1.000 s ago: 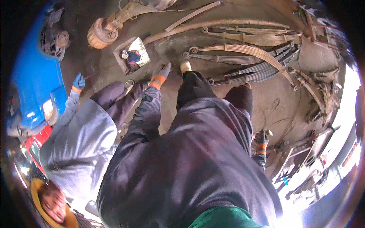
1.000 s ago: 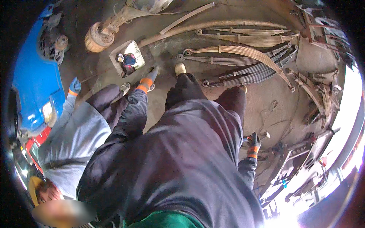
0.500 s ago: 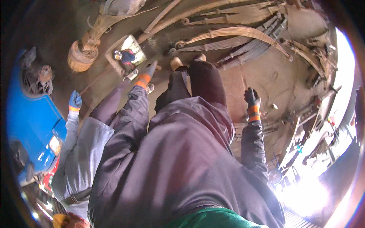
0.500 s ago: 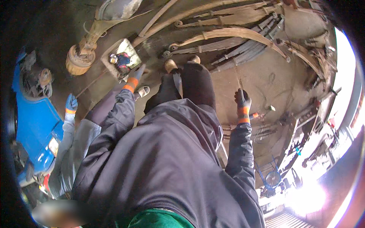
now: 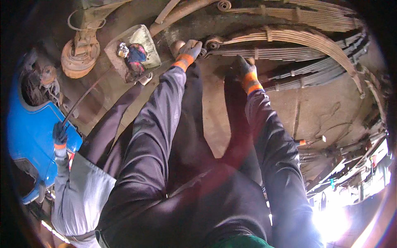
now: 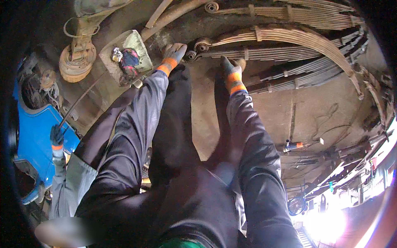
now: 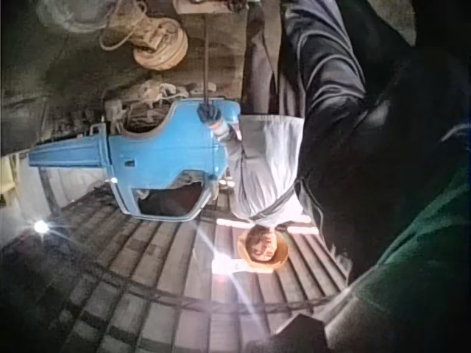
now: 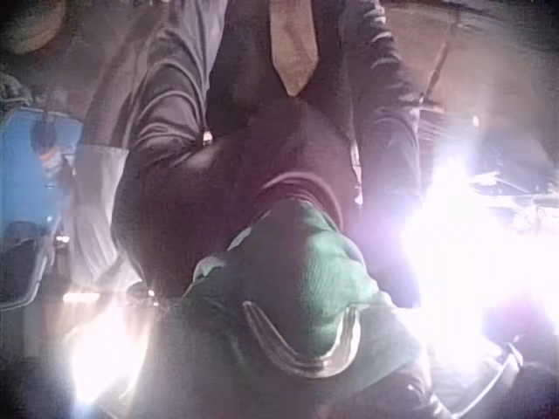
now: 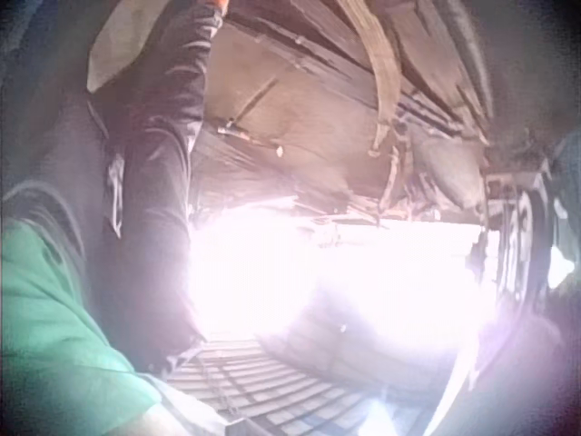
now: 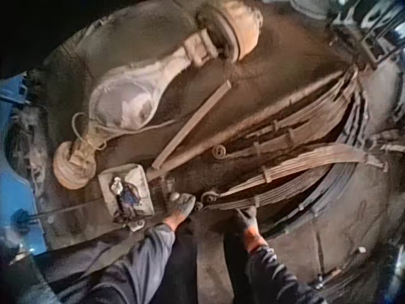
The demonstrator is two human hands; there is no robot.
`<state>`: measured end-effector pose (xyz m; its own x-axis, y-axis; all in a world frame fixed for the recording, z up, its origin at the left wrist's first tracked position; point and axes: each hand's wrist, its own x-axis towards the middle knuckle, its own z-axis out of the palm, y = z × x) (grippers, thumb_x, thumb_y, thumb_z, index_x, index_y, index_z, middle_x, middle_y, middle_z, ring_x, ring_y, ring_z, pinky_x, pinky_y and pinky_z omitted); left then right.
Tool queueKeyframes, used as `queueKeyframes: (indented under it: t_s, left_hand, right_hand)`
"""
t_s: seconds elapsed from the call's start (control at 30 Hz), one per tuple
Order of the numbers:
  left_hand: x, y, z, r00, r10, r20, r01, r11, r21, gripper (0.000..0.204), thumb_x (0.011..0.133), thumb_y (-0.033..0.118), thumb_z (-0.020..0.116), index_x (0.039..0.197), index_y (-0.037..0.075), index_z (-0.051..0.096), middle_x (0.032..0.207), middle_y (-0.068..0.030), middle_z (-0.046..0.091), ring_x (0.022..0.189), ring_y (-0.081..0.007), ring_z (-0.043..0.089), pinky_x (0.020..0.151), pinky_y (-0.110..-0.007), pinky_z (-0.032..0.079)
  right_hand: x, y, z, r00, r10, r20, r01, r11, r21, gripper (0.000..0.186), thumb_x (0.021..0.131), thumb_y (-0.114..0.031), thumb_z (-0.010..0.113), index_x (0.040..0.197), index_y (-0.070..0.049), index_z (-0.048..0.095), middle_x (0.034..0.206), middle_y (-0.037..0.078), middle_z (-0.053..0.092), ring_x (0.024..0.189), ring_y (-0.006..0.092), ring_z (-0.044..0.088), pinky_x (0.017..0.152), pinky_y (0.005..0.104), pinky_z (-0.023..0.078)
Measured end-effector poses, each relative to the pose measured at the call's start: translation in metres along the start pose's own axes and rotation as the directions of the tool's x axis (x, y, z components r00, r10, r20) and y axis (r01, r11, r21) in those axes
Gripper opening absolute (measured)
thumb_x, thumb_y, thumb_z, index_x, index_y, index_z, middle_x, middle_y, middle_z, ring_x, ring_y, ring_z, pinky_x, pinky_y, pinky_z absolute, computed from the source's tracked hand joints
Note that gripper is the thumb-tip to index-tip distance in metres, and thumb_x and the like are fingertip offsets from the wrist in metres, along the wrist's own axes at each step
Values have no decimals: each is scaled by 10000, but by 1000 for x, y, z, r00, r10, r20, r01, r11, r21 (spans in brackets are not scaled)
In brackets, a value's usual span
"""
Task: The person uses an angle grinder to cut a bundle of metal rods into shorter pieces. After cutting, they move the cut pieces aside and continue cutting additional sections of the bundle. The person then stacks the cut pieces and moves them to another location in the workshop.
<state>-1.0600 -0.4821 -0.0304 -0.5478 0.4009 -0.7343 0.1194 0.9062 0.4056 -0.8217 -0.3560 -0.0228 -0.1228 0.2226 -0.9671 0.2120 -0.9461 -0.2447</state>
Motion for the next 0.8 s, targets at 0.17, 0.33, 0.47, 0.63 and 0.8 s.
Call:
queueKeyframes:
  t_s: [0.17,0.33,0.47,0.63,0.8]
  left_hand:
    - [104,-27,64,1000,4,11,-5,997,79,491,879,521,546,1205,173,663,1244,-127,660,1187,-354,588,999,-416,453]
    - [161,-34,113,979,91,185,-112,987,111,456,909,452,586,1190,108,686,1277,-129,648,1207,-351,577,1012,-408,450]
    - [171,-45,132,967,107,232,-143,979,146,480,888,490,561,1157,120,709,1223,-176,662,1154,-386,602,983,-433,470]
    - [180,-48,137,949,97,300,-149,976,158,584,821,536,565,1212,115,674,1288,-188,628,1237,-377,553,1032,-424,431]
    - [174,-63,122,876,83,476,-8,987,-159,574,909,487,563,1238,24,647,1301,-174,634,1199,-288,585,1019,-389,430]
  right_hand:
    - [122,46,46,986,-135,-94,143,987,76,346,916,-361,660,1111,-75,642,865,56,645,694,176,574,608,320,448]
    - [193,64,83,906,-408,-115,415,908,56,302,856,-253,719,1104,-96,651,953,67,675,822,223,642,710,341,499]
    - [224,73,79,663,-652,368,506,29,-862,405,820,-319,725,1175,-138,646,1029,73,696,921,255,672,821,363,537]
    - [223,81,85,846,-532,7,531,844,-75,224,809,-237,726,974,-87,697,925,58,684,834,213,654,734,365,547]
    - [198,66,108,962,-192,-193,264,826,499,197,726,-78,728,905,-50,650,762,40,611,628,182,585,584,350,517]
